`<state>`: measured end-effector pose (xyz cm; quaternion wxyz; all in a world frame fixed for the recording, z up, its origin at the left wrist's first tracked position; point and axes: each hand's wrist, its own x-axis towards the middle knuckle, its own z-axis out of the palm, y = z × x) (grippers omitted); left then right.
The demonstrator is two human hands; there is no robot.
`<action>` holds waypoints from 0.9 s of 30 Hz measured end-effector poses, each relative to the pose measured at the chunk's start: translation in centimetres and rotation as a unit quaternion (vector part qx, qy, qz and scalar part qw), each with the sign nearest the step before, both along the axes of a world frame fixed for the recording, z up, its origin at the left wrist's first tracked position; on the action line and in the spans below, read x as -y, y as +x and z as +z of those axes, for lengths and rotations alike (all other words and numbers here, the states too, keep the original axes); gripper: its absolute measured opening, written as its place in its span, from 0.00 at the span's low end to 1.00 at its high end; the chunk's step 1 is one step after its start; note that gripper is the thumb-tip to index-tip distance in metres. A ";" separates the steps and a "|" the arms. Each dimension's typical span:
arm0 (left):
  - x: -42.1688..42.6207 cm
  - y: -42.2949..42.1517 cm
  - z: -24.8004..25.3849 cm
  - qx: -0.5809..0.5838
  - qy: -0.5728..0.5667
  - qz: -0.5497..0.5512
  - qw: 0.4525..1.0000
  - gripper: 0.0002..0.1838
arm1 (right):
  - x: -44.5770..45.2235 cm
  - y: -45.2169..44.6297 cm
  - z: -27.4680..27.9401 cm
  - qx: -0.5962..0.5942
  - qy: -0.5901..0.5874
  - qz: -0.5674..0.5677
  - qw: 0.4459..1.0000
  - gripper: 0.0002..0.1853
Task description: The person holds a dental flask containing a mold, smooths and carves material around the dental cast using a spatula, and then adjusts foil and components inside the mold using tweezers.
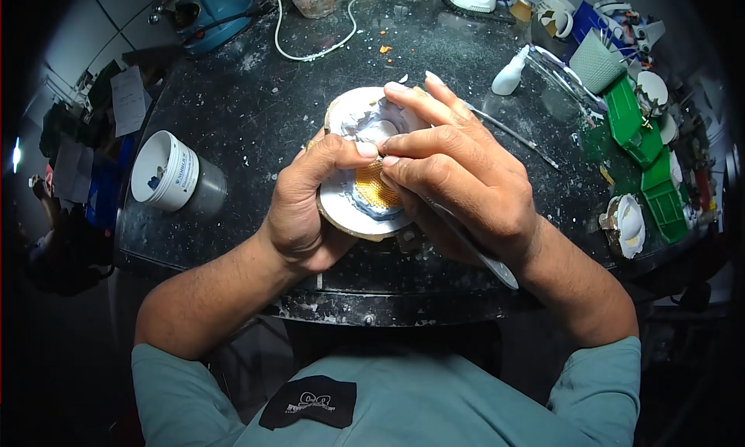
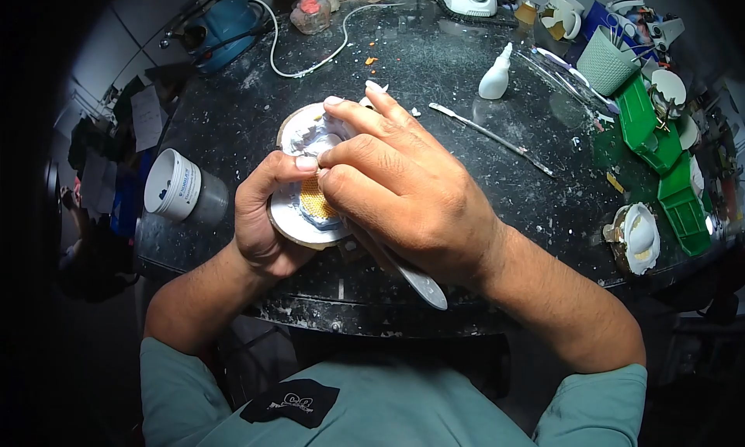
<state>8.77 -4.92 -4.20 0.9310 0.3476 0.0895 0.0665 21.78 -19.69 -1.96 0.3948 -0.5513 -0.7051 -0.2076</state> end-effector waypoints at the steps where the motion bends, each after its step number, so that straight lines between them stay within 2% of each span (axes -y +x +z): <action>1: 0.0 0.0 0.0 0.000 0.000 0.001 1.000 0.25 | 0.0 0.0 0.0 0.001 -0.001 0.000 1.000 0.07; 13: 0.0 0.1 0.0 0.014 -0.009 -0.020 1.000 0.24 | -0.1 0.5 -0.5 0.001 -0.004 0.003 1.000 0.07; 16: 0.3 0.0 0.6 0.007 -0.038 -0.009 0.999 0.27 | 0.0 0.9 -0.3 -0.027 0.014 0.037 0.999 0.09; 20: -0.1 -0.2 0.4 0.013 0.048 -0.008 0.999 0.28 | 0.0 1.1 -0.5 -0.019 0.016 0.041 0.999 0.11; 27: 0.2 -0.3 0.5 0.007 0.042 0.018 0.999 0.26 | 0.0 0.7 0.0 -0.008 0.000 0.035 0.999 0.11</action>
